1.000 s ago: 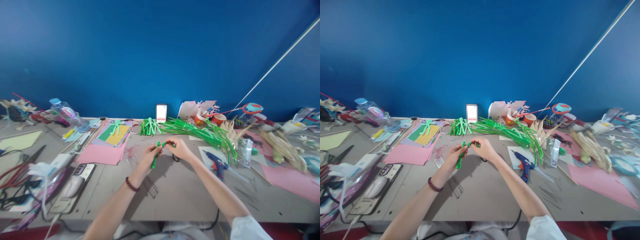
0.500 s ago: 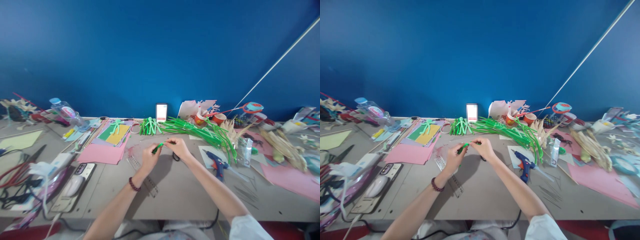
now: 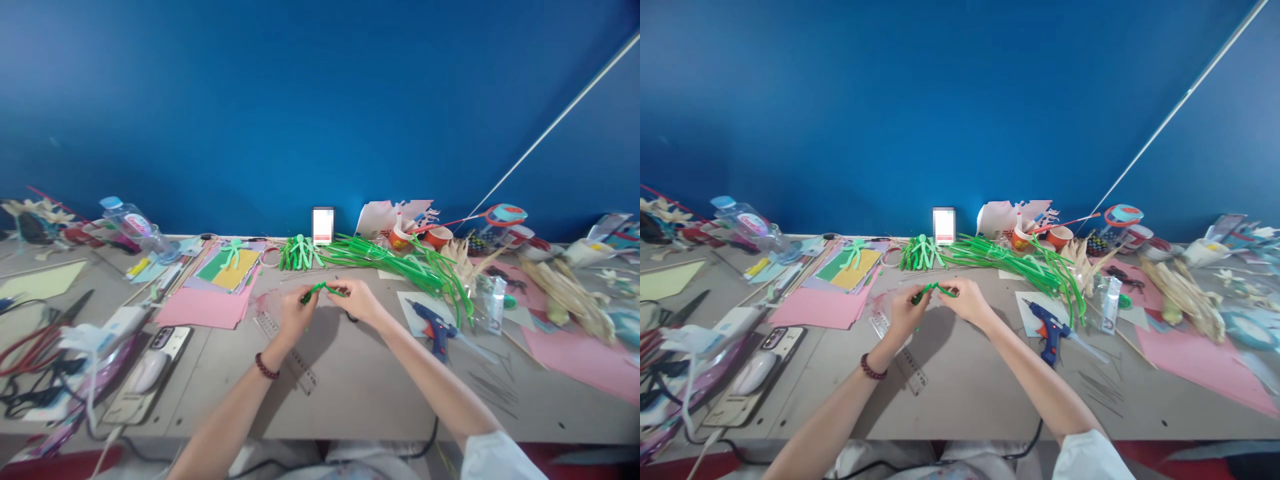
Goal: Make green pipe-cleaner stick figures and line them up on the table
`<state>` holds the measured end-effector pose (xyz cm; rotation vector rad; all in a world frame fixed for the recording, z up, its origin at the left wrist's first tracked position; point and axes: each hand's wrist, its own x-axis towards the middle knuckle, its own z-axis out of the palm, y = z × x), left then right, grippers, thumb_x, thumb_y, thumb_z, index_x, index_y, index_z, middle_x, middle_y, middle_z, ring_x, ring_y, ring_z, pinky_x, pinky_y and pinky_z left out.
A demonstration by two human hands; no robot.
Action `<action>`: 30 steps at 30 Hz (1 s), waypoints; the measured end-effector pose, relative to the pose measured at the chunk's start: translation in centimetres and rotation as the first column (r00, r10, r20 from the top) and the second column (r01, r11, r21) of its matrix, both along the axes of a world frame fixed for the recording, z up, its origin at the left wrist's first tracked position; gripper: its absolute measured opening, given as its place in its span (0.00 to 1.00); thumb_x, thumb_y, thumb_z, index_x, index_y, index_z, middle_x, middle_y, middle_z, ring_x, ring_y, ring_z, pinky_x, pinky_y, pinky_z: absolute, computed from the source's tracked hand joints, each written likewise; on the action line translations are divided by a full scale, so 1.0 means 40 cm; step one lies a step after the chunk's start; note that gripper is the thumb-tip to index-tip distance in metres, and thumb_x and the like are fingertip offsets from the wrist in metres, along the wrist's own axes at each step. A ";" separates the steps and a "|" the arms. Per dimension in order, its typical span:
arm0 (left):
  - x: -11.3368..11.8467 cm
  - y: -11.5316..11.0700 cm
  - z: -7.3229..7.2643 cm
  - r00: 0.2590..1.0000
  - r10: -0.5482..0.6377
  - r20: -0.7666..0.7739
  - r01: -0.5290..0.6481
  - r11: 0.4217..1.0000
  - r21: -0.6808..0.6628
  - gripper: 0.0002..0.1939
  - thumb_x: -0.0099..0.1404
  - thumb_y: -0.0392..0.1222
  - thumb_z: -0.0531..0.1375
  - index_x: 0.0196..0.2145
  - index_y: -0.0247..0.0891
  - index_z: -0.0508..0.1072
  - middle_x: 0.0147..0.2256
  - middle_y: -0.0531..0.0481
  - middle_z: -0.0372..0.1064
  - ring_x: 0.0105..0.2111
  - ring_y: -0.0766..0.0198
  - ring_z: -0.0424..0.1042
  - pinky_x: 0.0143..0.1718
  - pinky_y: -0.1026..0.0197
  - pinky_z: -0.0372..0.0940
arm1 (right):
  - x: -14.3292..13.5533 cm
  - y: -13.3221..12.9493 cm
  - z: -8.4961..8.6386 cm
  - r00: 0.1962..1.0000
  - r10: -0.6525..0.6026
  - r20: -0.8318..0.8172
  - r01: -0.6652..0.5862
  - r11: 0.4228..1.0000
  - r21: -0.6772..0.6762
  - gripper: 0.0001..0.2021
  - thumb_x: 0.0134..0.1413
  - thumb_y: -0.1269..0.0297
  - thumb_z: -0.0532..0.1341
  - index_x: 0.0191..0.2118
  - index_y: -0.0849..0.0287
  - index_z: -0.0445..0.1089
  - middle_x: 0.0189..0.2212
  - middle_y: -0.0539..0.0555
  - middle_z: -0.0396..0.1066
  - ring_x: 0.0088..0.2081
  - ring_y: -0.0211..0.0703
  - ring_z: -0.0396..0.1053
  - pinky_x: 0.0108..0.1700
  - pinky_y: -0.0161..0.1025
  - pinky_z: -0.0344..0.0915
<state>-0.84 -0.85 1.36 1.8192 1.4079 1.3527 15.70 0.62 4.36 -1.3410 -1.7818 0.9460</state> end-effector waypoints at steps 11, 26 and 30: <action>0.004 0.005 0.011 0.850 -0.132 0.510 0.369 0.840 -0.398 0.15 0.52 0.51 0.64 0.24 0.34 0.74 0.19 0.52 0.66 0.17 0.72 0.59 0.19 0.68 0.52 | 0.072 0.017 0.073 0.960 0.254 0.118 -0.264 0.962 0.077 0.09 0.50 0.65 0.60 0.36 0.58 0.77 0.32 0.54 0.77 0.32 0.42 0.71 0.34 0.36 0.64; 0.012 -0.004 0.024 0.932 -0.176 0.318 0.285 0.898 -0.336 0.13 0.53 0.49 0.62 0.23 0.35 0.75 0.18 0.52 0.66 0.18 0.70 0.60 0.20 0.66 0.53 | 0.045 0.025 0.033 0.980 0.143 -0.141 -0.162 0.979 -0.127 0.09 0.43 0.60 0.65 0.29 0.60 0.76 0.24 0.51 0.74 0.27 0.40 0.70 0.31 0.34 0.64; 0.017 -0.019 0.037 0.974 -0.176 0.144 0.197 0.970 -0.141 0.10 0.57 0.44 0.59 0.26 0.37 0.77 0.23 0.48 0.71 0.25 0.64 0.67 0.28 0.63 0.61 | 0.022 0.029 0.014 0.932 0.005 -0.362 -0.129 0.939 -0.320 0.10 0.35 0.59 0.67 0.23 0.61 0.74 0.18 0.49 0.70 0.22 0.35 0.65 0.26 0.32 0.60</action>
